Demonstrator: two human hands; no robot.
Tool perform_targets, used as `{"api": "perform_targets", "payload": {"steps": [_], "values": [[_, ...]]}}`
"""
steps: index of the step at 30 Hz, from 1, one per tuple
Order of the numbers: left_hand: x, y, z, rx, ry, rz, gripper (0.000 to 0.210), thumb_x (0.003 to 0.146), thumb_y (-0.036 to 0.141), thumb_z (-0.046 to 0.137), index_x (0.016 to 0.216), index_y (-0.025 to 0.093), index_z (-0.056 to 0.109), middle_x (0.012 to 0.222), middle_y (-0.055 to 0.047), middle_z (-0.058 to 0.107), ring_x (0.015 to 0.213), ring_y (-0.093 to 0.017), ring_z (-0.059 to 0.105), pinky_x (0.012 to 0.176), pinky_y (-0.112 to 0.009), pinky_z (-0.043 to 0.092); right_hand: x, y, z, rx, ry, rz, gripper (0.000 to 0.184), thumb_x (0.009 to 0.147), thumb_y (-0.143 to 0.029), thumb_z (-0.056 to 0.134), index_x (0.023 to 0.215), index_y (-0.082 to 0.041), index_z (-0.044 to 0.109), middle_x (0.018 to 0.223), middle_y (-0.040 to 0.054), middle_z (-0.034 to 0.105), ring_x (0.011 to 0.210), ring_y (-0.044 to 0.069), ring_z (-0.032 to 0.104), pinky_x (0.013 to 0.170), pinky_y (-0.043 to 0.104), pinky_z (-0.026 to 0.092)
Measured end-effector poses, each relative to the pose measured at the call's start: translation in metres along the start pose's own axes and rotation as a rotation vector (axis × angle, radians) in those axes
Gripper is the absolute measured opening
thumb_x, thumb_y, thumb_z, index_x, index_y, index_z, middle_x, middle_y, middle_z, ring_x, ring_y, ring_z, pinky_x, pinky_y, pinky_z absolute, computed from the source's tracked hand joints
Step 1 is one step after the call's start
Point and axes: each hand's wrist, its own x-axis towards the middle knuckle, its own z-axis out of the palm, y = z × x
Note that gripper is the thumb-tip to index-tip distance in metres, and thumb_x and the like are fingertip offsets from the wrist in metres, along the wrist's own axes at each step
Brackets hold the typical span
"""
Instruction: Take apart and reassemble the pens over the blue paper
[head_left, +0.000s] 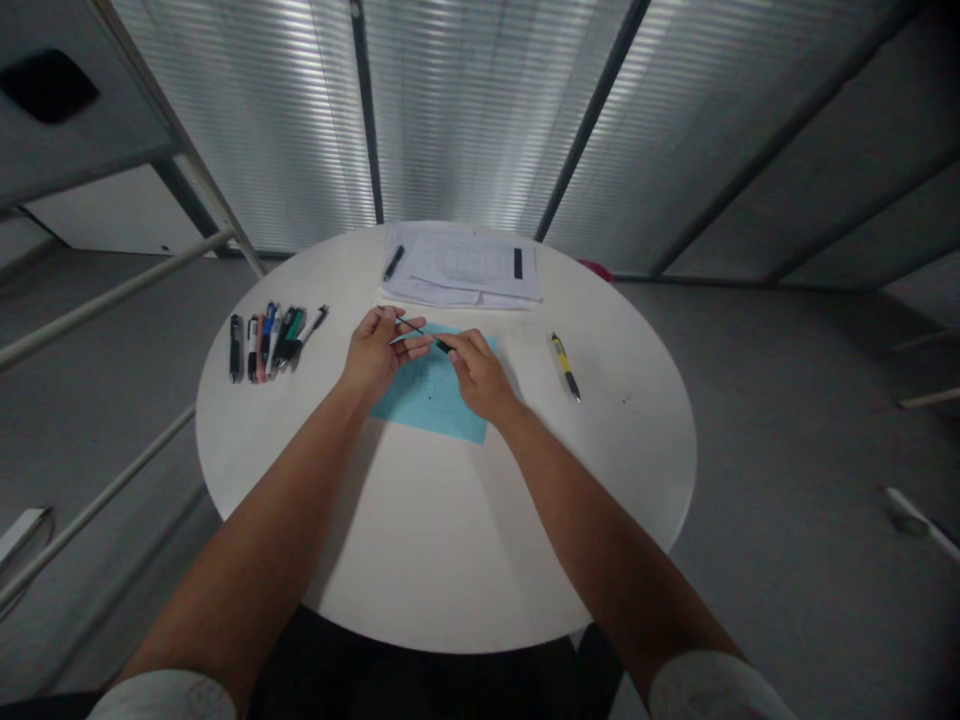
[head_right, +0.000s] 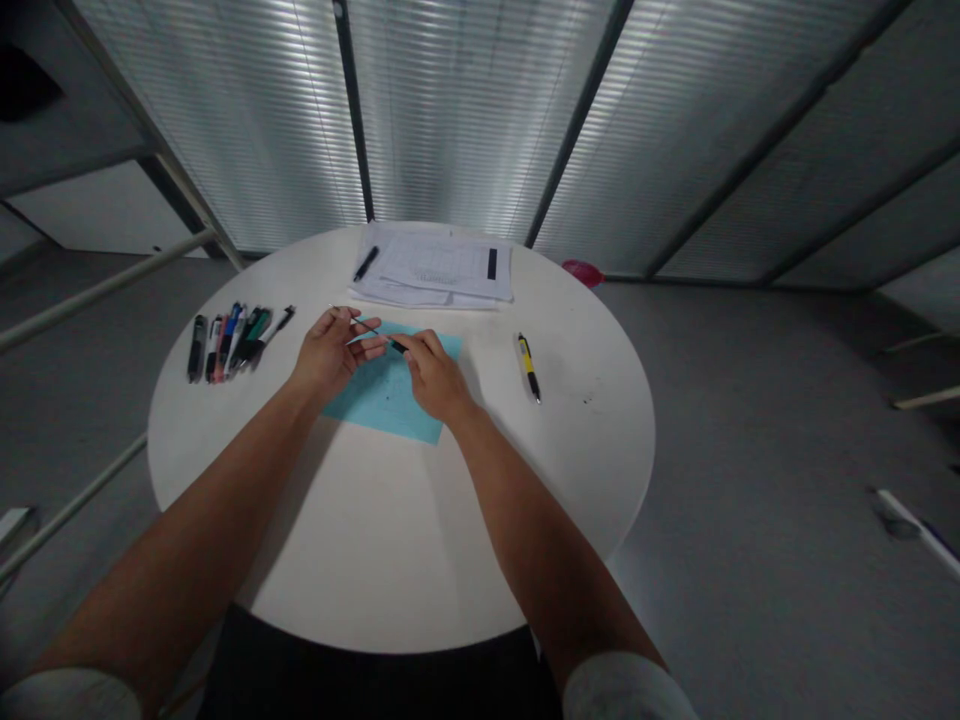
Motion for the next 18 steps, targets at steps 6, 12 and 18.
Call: {"api": "perform_targets", "payload": {"steps": [6,12,18], "values": [[-0.0002,0.0001,0.0003,0.038,0.025,0.009,0.033,0.084,0.055,0.061,0.092,0.024,0.051,0.095,-0.005,0.070,0.076,-0.017,0.069,0.073,-0.036,0.057,-0.0005,-0.0026,-0.0012,-0.004,-0.006,0.005,0.041,0.101,-0.036,0.029,0.132,-0.026,0.054,0.112,0.0081,0.054,0.103,0.018,0.057,0.094,0.032,0.047],[-0.0009,-0.0010,0.0023,0.048,0.015,0.011,0.031,0.083,0.050,0.064,0.093,0.022,0.054,0.093,-0.006,0.071,0.071,-0.015,0.068,0.073,-0.035,0.056,-0.0003,-0.0065,-0.0017,-0.028,-0.018,0.005,0.040,0.101,-0.035,0.030,0.132,-0.027,0.054,0.113,0.0084,0.054,0.105,0.018,0.056,0.095,0.032,0.047],[-0.0036,-0.0016,0.0050,0.066,-0.038,0.044,0.032,0.077,0.046,0.072,0.091,0.018,0.063,0.095,-0.008,0.071,0.071,-0.014,0.066,0.074,-0.035,0.055,-0.0003,-0.0092,-0.0009,-0.040,0.010,0.007,0.037,0.101,-0.034,0.033,0.129,-0.026,0.055,0.113,0.0085,0.054,0.105,0.019,0.056,0.097,0.033,0.047]]}}
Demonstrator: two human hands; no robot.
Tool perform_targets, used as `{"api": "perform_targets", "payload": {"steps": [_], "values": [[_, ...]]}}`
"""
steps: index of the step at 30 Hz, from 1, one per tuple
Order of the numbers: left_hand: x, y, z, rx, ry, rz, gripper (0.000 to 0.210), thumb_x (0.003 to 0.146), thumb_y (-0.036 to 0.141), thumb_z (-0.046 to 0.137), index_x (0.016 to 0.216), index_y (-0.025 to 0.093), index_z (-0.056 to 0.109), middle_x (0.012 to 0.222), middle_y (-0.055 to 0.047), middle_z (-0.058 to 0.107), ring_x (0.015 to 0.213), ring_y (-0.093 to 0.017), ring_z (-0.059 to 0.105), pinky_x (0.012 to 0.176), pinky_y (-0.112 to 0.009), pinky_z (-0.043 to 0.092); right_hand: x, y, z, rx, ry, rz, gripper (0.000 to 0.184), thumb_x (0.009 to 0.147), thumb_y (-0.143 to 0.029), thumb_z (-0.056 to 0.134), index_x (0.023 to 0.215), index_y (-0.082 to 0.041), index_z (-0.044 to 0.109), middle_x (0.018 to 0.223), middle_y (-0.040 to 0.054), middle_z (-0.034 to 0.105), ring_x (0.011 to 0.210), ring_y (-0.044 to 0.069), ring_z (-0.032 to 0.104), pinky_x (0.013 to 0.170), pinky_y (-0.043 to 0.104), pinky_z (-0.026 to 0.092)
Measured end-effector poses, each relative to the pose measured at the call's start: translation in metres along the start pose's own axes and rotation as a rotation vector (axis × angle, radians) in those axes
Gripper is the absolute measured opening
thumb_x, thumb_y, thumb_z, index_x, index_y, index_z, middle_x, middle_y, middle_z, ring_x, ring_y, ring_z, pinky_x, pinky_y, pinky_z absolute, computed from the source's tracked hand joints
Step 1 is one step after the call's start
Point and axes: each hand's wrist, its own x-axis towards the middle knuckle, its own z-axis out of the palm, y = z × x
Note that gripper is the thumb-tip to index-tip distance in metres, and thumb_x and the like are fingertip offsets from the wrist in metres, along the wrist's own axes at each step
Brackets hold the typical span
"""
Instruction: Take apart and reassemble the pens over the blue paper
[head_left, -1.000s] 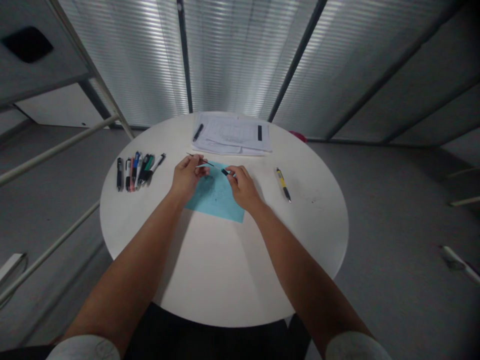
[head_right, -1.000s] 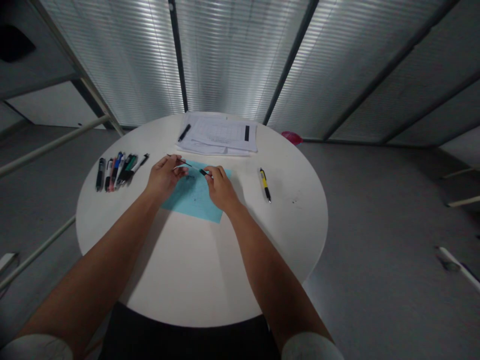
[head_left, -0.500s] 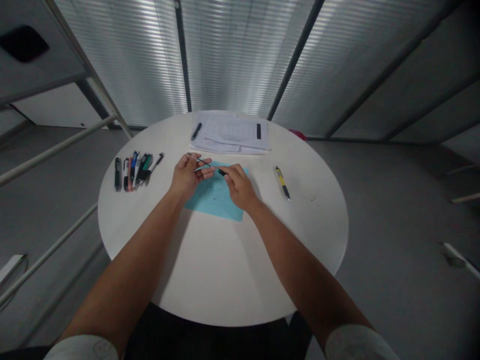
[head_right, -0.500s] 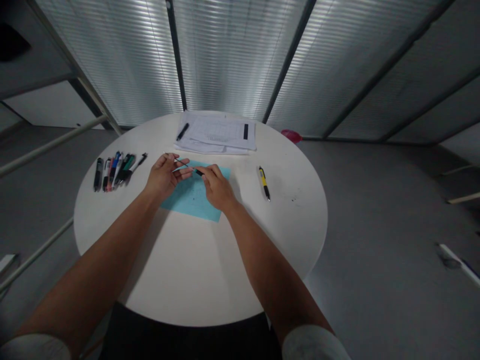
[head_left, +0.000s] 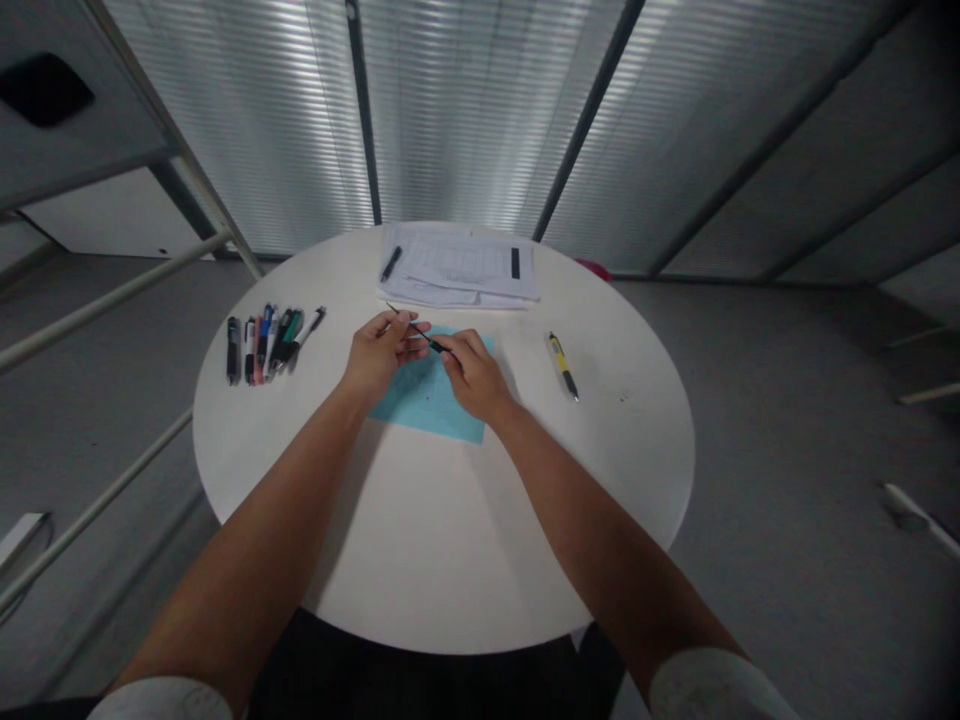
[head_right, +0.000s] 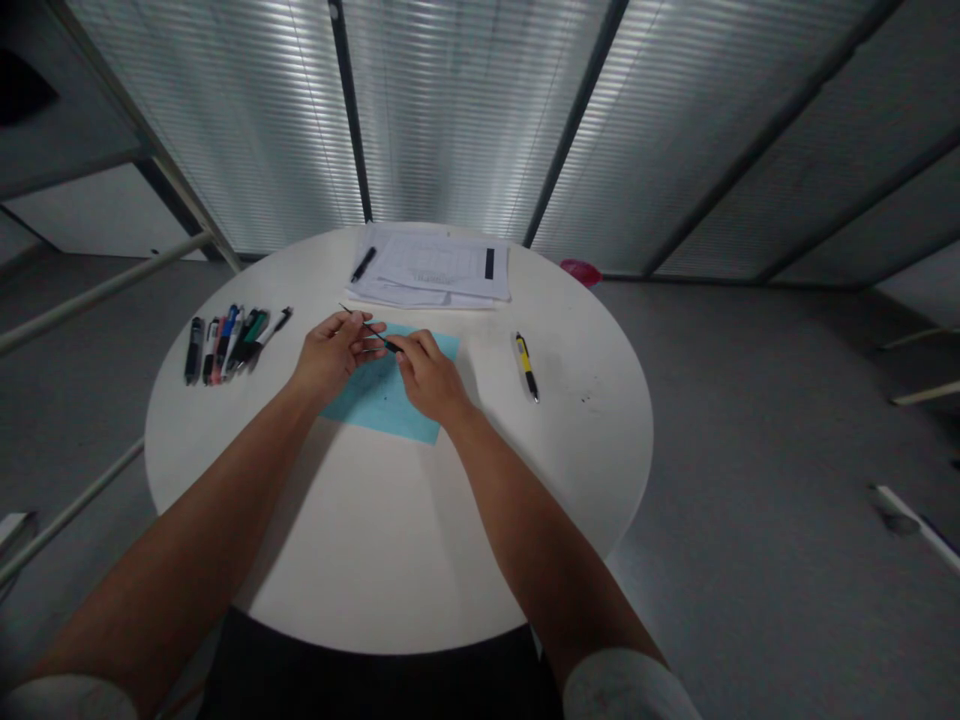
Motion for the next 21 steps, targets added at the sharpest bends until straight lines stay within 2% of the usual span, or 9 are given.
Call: {"api": "perform_targets", "payload": {"steps": [3,7,9,12,14,16,19,21], "values": [[-0.004,0.001,0.003,0.086,-0.061,0.033,0.034,0.073,0.046,0.074,0.089,0.016,0.069,0.100,-0.010,0.071,0.080,-0.017,0.066,0.078,-0.035,0.052,0.001,0.000,0.001,0.021,0.052,-0.005,0.036,0.100,-0.036,0.036,0.128,-0.025,0.055,0.115,0.0093,0.054,0.109,0.019,0.055,0.098,0.034,0.046],[-0.007,0.005,0.002,0.313,-0.103,0.112,0.031,0.071,0.039,0.073,0.092,0.016,0.074,0.102,-0.010,0.072,0.095,-0.022,0.063,0.084,-0.033,0.047,0.004,0.001,0.001,0.029,0.167,0.070,0.034,0.098,-0.040,0.040,0.126,-0.025,0.053,0.115,0.0102,0.054,0.107,0.021,0.055,0.096,0.036,0.048],[-0.004,0.006,-0.004,0.421,-0.071,0.172,0.026,0.073,0.032,0.068,0.092,0.017,0.075,0.097,-0.009,0.072,0.095,-0.022,0.063,0.086,-0.033,0.046,0.005,0.001,-0.001,0.025,0.231,0.106,0.033,0.098,-0.040,0.039,0.123,-0.025,0.054,0.113,0.0108,0.054,0.106,0.021,0.055,0.095,0.038,0.048],[0.005,0.001,-0.020,0.633,0.082,0.263,0.022,0.071,0.021,0.061,0.088,0.019,0.074,0.092,-0.006,0.071,0.090,-0.022,0.061,0.087,-0.035,0.045,0.005,0.004,-0.004,-0.002,0.286,0.126,0.031,0.098,-0.039,0.039,0.120,-0.024,0.055,0.112,0.0111,0.054,0.107,0.022,0.054,0.095,0.039,0.048],[0.011,-0.003,-0.031,0.754,0.156,0.300,0.025,0.067,0.016,0.060,0.087,0.021,0.073,0.089,-0.006,0.068,0.087,-0.023,0.059,0.087,-0.036,0.043,0.005,0.007,-0.004,-0.045,0.286,0.131,0.029,0.097,-0.036,0.039,0.118,-0.025,0.056,0.112,0.0108,0.054,0.107,0.022,0.055,0.095,0.039,0.048],[0.015,-0.006,-0.039,0.826,0.170,0.292,0.027,0.066,0.013,0.059,0.087,0.021,0.073,0.089,-0.007,0.067,0.085,-0.024,0.057,0.087,-0.038,0.041,0.005,0.012,-0.003,-0.101,0.269,0.145,0.027,0.096,-0.030,0.041,0.116,-0.024,0.057,0.111,0.0106,0.054,0.106,0.022,0.055,0.096,0.038,0.047],[0.013,-0.009,-0.038,1.009,0.103,0.271,0.031,0.068,0.016,0.062,0.097,0.020,0.073,0.097,-0.010,0.066,0.094,-0.028,0.054,0.091,-0.043,0.036,0.005,0.020,0.002,-0.192,0.217,0.163,0.024,0.092,-0.021,0.045,0.109,-0.021,0.061,0.107,0.0108,0.055,0.104,0.023,0.055,0.098,0.039,0.046],[0.009,-0.010,-0.033,1.145,0.053,0.288,0.034,0.069,0.023,0.068,0.102,0.021,0.072,0.104,-0.012,0.064,0.105,-0.034,0.050,0.095,-0.048,0.031,0.005,0.024,0.003,-0.235,0.181,0.162,0.023,0.089,-0.019,0.047,0.105,-0.020,0.063,0.105,0.0108,0.056,0.103,0.024,0.054,0.097,0.039,0.046]]}}
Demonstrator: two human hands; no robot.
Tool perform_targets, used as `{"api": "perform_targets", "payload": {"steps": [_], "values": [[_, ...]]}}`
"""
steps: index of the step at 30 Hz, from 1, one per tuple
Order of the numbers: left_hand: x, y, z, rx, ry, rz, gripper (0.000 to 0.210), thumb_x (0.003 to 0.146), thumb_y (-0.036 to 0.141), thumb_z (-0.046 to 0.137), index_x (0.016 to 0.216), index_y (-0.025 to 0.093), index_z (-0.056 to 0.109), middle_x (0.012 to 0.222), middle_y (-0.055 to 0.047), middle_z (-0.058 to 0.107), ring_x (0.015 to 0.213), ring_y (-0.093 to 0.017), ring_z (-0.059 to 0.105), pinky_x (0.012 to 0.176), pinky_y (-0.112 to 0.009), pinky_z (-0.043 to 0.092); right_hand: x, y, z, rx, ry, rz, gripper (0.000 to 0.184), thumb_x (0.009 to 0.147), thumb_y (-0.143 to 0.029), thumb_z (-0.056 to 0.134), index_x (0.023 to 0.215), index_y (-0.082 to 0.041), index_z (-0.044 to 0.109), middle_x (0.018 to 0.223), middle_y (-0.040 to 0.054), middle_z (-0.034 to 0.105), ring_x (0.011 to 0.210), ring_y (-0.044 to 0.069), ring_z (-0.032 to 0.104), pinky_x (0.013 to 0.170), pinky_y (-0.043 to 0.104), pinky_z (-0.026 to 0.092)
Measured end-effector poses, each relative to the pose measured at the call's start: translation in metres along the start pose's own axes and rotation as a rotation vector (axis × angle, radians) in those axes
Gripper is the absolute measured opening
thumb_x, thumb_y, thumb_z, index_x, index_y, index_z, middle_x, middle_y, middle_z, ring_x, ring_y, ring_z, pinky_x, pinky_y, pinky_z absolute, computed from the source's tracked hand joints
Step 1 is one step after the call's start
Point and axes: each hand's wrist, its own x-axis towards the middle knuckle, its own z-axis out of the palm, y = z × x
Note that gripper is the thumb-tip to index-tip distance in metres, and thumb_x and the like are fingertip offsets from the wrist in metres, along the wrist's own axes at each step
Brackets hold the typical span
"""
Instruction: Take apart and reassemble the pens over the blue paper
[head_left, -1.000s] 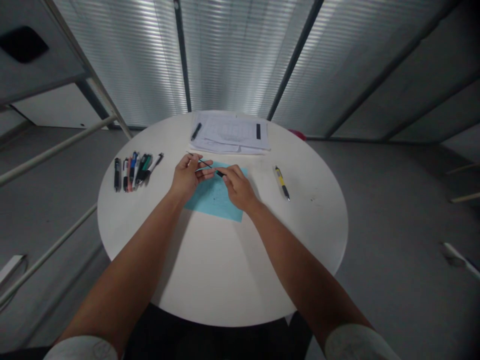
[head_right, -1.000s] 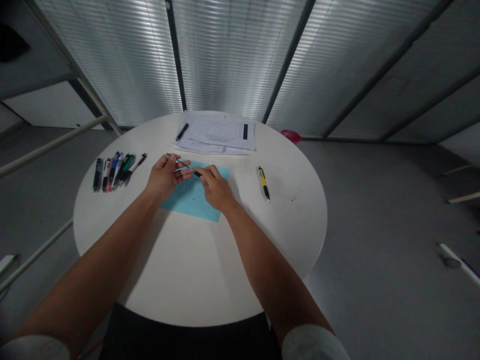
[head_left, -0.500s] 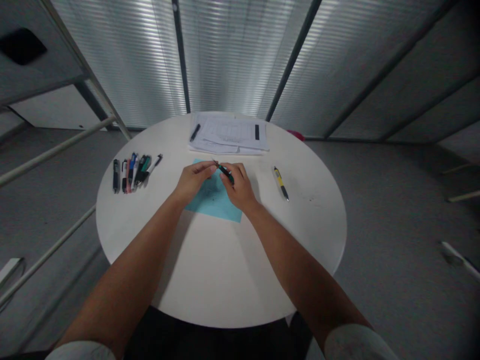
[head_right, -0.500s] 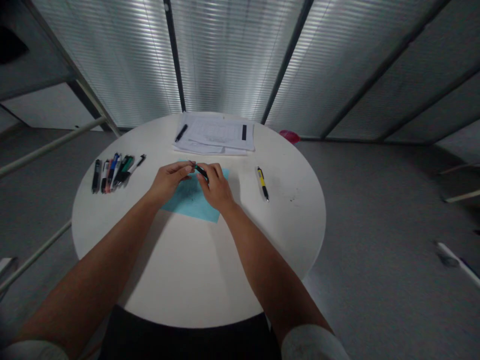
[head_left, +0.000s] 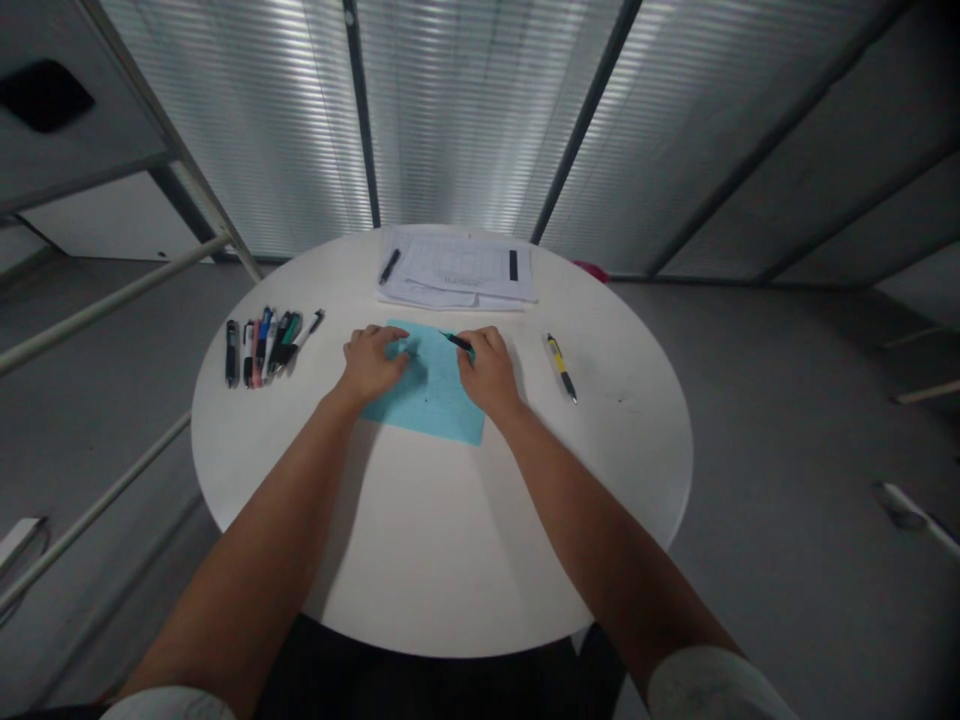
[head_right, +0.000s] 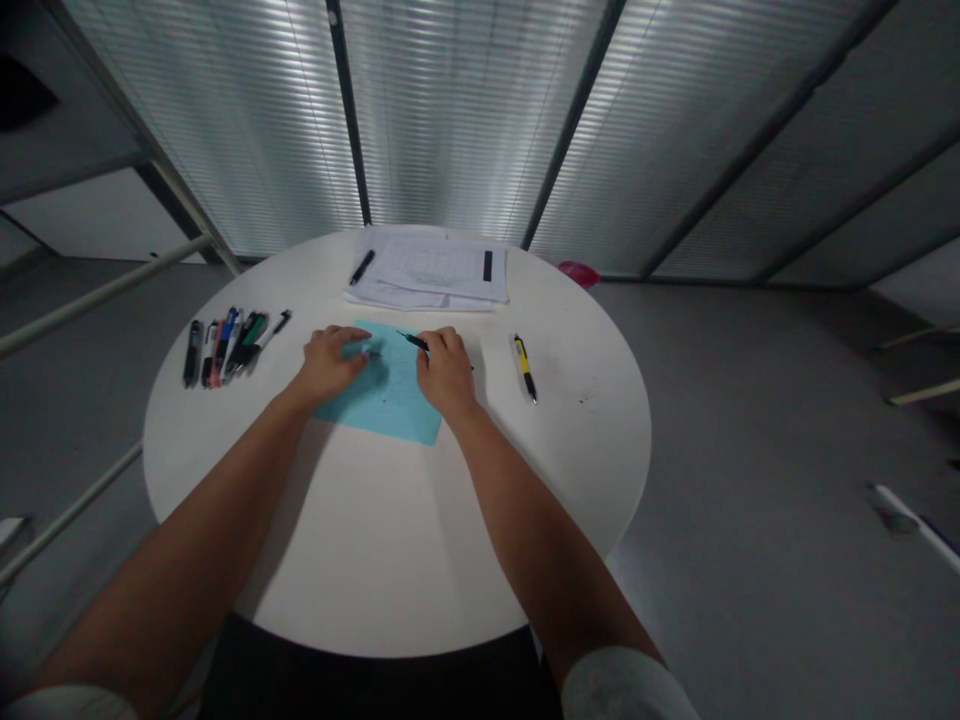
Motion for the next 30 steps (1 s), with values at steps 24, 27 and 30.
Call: {"api": "perform_targets", "payload": {"steps": [24,27,30], "values": [[0.001,0.005,0.007,-0.145,0.070,0.084,0.018,0.089,0.032,0.051,0.096,0.020,0.062,0.082,-0.005,0.068,0.079,-0.019,0.059,0.078,-0.034,0.044,0.001,-0.004,-0.001,-0.111,-0.150,-0.034,0.025,0.086,-0.014,0.051,0.105,-0.021,0.064,0.105,0.0090,0.059,0.103,0.024,0.054,0.091,0.040,0.046],[0.004,0.003,0.007,-0.355,0.095,0.012,0.020,0.085,0.032,0.055,0.100,0.020,0.060,0.076,-0.003,0.064,0.069,-0.016,0.059,0.065,-0.029,0.045,0.001,-0.003,-0.001,-0.107,-0.147,-0.045,0.025,0.086,-0.014,0.051,0.105,-0.022,0.064,0.105,0.0089,0.058,0.103,0.024,0.054,0.091,0.040,0.046],[0.006,0.003,0.008,-0.490,0.124,-0.038,0.016,0.081,0.032,0.060,0.090,0.019,0.063,0.074,-0.002,0.062,0.069,-0.015,0.057,0.063,-0.028,0.045,0.000,-0.003,0.000,-0.091,-0.134,-0.048,0.024,0.086,-0.014,0.051,0.105,-0.021,0.064,0.105,0.0087,0.058,0.102,0.024,0.054,0.091,0.040,0.046]]}}
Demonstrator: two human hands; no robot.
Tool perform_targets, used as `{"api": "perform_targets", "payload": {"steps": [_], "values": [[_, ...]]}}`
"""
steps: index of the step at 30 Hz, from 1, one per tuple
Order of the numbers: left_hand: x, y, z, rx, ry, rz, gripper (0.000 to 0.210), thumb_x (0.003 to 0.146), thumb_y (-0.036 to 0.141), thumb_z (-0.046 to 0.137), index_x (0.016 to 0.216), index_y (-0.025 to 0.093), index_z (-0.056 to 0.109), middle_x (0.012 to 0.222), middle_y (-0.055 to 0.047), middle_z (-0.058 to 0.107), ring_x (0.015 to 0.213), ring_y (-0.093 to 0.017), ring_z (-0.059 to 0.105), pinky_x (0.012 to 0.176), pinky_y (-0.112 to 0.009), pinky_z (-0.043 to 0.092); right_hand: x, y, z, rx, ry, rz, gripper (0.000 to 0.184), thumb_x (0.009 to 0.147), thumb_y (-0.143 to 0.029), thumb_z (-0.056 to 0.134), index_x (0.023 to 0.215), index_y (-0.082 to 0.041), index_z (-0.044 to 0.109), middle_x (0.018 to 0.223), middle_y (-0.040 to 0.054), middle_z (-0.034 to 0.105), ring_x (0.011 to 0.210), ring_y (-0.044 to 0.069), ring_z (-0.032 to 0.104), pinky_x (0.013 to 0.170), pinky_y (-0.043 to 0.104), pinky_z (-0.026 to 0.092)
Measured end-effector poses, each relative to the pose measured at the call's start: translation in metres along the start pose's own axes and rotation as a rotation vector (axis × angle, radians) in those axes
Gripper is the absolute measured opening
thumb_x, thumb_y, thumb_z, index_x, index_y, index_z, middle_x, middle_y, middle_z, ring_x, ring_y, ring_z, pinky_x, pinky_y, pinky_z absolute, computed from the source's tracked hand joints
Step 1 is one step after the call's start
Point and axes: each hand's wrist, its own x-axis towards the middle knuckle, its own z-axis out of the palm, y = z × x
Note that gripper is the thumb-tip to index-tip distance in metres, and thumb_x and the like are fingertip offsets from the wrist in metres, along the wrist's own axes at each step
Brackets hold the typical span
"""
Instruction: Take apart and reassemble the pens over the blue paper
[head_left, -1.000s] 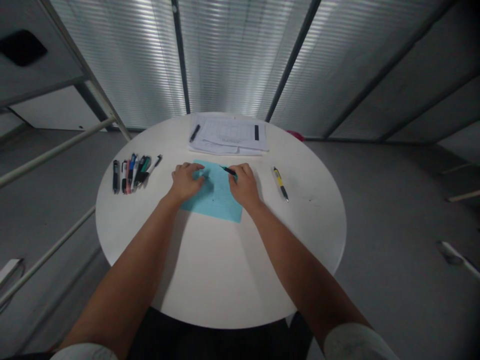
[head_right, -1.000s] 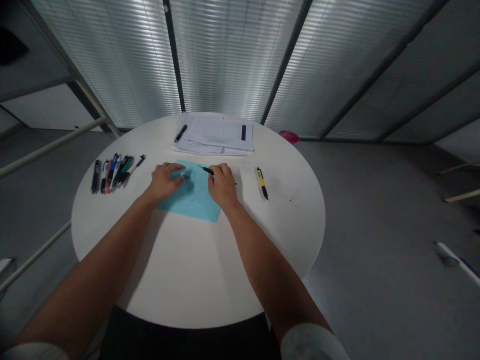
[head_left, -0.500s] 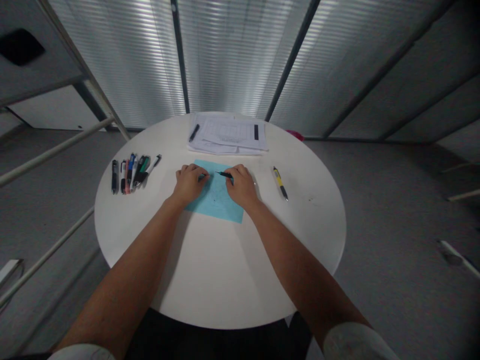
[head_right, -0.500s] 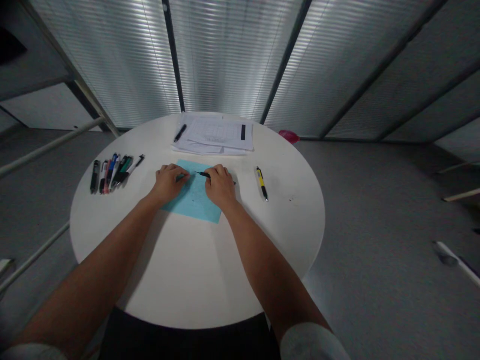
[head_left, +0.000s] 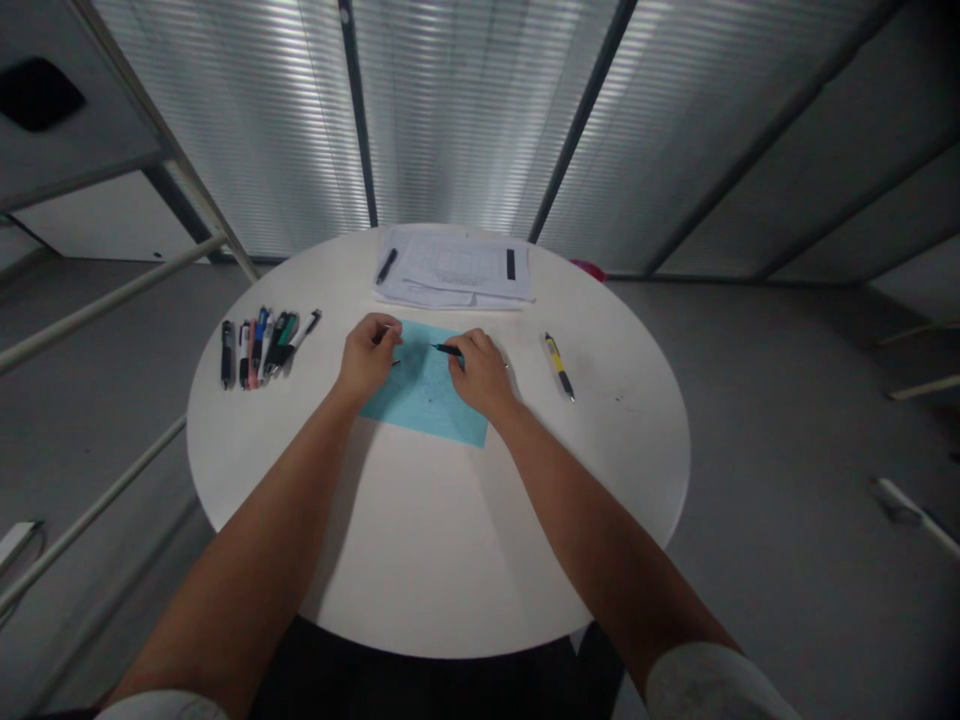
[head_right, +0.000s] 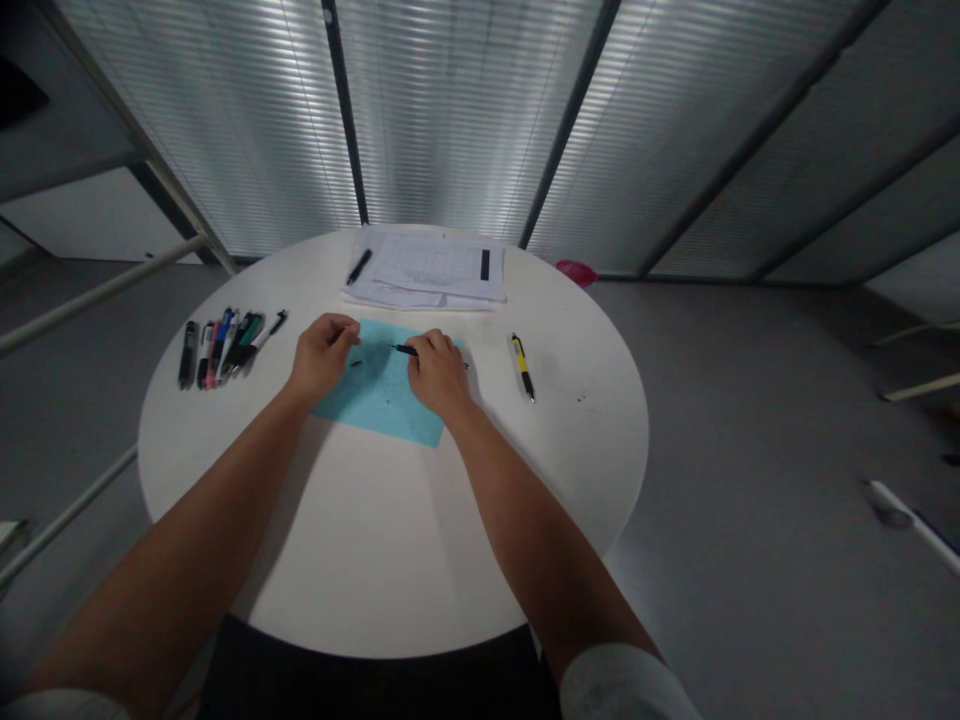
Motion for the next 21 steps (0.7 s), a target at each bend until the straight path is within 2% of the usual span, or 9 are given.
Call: {"api": "perform_targets", "payload": {"steps": [2,6,12,21], "values": [[0.000,0.001,0.001,-0.070,-0.021,-0.052,0.016,0.077,0.032,0.065,0.086,0.020,0.066,0.074,-0.002,0.063,0.067,-0.015,0.055,0.062,-0.029,0.045,0.000,0.000,0.000,0.014,0.005,0.000,0.024,0.086,-0.014,0.051,0.105,-0.021,0.064,0.104,0.0085,0.058,0.102,0.023,0.054,0.092,0.040,0.046],[-0.002,0.006,0.003,-0.180,-0.090,-0.147,0.022,0.072,0.031,0.070,0.091,0.020,0.072,0.078,-0.004,0.067,0.065,-0.014,0.055,0.061,-0.030,0.045,-0.001,-0.001,-0.001,0.047,0.023,-0.006,0.024,0.086,-0.014,0.051,0.105,-0.022,0.064,0.104,0.0081,0.058,0.102,0.023,0.055,0.093,0.040,0.046],[-0.004,0.010,0.004,-0.227,-0.140,-0.164,0.027,0.073,0.036,0.071,0.093,0.017,0.074,0.085,-0.008,0.071,0.070,-0.015,0.058,0.067,-0.032,0.047,0.000,-0.001,-0.001,0.093,0.028,-0.020,0.024,0.086,-0.014,0.051,0.105,-0.022,0.064,0.104,0.0084,0.058,0.102,0.023,0.056,0.093,0.041,0.047],[-0.005,0.010,0.001,-0.266,-0.240,-0.170,0.025,0.072,0.035,0.075,0.091,0.019,0.076,0.093,-0.009,0.074,0.085,-0.020,0.066,0.084,-0.037,0.048,0.000,-0.003,-0.002,0.121,0.019,-0.023,0.025,0.088,-0.016,0.049,0.108,-0.022,0.063,0.107,0.0085,0.057,0.103,0.022,0.056,0.094,0.040,0.047]]}}
